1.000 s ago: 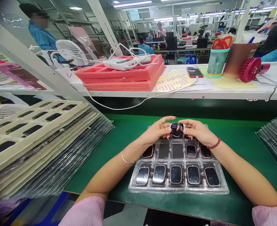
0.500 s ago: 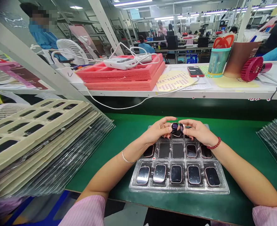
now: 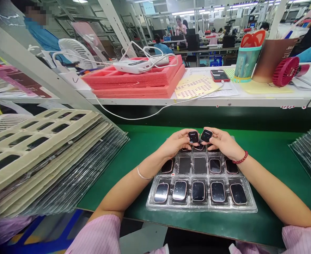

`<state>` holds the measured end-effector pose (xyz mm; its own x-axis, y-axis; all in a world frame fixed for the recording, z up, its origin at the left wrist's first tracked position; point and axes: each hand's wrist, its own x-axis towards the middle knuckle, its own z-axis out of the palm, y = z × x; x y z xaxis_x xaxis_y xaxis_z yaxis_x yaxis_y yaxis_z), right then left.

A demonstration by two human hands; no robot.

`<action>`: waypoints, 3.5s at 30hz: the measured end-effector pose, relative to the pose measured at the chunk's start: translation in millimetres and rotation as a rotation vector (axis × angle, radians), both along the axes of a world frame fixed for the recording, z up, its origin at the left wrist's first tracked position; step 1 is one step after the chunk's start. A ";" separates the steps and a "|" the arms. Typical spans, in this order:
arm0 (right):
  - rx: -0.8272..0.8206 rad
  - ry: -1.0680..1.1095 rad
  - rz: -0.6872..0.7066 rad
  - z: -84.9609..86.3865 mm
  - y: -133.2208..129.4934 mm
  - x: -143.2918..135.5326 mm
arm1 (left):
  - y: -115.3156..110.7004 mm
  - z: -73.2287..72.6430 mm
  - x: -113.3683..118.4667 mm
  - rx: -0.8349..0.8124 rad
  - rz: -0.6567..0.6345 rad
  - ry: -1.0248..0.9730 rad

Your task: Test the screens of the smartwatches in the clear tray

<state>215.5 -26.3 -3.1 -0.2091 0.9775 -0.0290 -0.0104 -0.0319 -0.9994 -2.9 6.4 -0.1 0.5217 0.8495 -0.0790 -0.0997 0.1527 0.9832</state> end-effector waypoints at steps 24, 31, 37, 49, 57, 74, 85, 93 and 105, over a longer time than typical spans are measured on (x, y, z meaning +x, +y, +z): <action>0.768 -1.047 0.172 14.3 -37.4 -18.0 | -50.2 14.3 -24.5 0.945 0.051 0.936; 0.679 -1.549 0.193 36.2 -52.0 46.0 | -41.5 17.0 33.5 1.144 -0.302 0.905; 0.543 -1.255 0.259 35.6 -65.5 61.5 | -46.7 6.0 56.9 1.078 -0.360 0.698; -0.131 0.189 0.031 -1.2 2.3 19.5 | 3.2 9.1 36.7 -0.120 0.109 0.026; -0.149 0.352 0.082 -10.9 2.7 38.2 | 0.1 10.0 31.3 -0.168 -0.035 -0.064; -0.005 0.035 0.014 -8.4 -4.2 24.5 | 2.7 4.2 34.0 -0.013 -0.030 0.132; 0.047 0.010 -0.031 -3.4 -7.0 21.0 | -2.9 8.5 35.3 0.038 -0.008 0.135; 0.115 -0.045 -0.015 -3.1 -8.1 19.2 | -5.0 9.0 34.8 0.077 -0.008 0.134; 0.144 -0.128 0.007 -6.1 -8.9 18.5 | -3.3 2.0 36.7 0.106 0.004 0.127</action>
